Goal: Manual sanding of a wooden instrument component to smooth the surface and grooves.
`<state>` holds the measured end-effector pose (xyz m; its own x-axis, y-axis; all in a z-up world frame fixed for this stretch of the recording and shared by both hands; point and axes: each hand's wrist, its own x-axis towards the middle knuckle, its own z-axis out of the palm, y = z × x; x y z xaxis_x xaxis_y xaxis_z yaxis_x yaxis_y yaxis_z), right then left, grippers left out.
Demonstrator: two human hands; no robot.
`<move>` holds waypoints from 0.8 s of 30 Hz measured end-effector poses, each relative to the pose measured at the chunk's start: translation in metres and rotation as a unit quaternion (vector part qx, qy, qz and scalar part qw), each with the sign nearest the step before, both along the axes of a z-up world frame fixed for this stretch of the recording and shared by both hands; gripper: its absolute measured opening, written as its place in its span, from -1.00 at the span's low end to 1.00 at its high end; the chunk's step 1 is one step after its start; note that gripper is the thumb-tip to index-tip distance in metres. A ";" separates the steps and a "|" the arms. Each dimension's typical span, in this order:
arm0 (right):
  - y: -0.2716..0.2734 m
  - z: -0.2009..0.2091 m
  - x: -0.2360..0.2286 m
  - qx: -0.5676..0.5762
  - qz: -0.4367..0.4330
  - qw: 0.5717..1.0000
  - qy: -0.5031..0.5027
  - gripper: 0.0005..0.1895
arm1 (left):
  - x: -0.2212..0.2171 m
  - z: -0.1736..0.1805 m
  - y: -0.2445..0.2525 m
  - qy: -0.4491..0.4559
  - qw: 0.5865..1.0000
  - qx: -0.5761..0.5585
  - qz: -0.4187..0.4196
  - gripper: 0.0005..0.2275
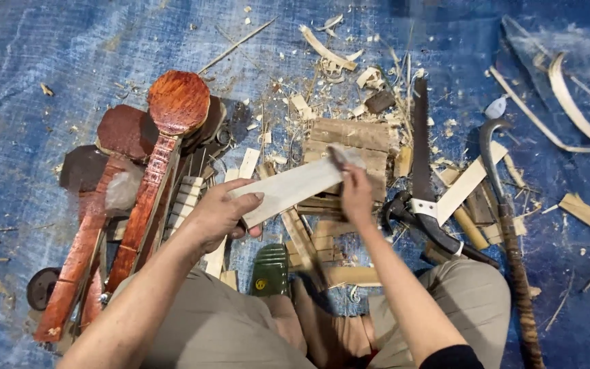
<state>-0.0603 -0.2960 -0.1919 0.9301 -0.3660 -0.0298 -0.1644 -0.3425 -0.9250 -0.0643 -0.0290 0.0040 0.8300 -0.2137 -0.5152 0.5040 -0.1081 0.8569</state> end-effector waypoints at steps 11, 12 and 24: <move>0.091 0.167 -0.065 0.141 0.123 0.982 0.010 -0.75 | 0.004 -0.006 -0.001 -0.009 1.000 -0.001 -0.005 -0.63; 0.090 0.151 -0.061 0.143 0.121 0.982 0.008 -0.75 | 0.003 -0.004 -0.002 -0.011 1.000 0.000 -0.008 -0.63; -0.038 -0.051 0.047 -0.109 -0.029 0.992 0.064 -0.75 | -0.003 0.011 -0.004 0.005 1.000 -0.001 -0.009 -0.60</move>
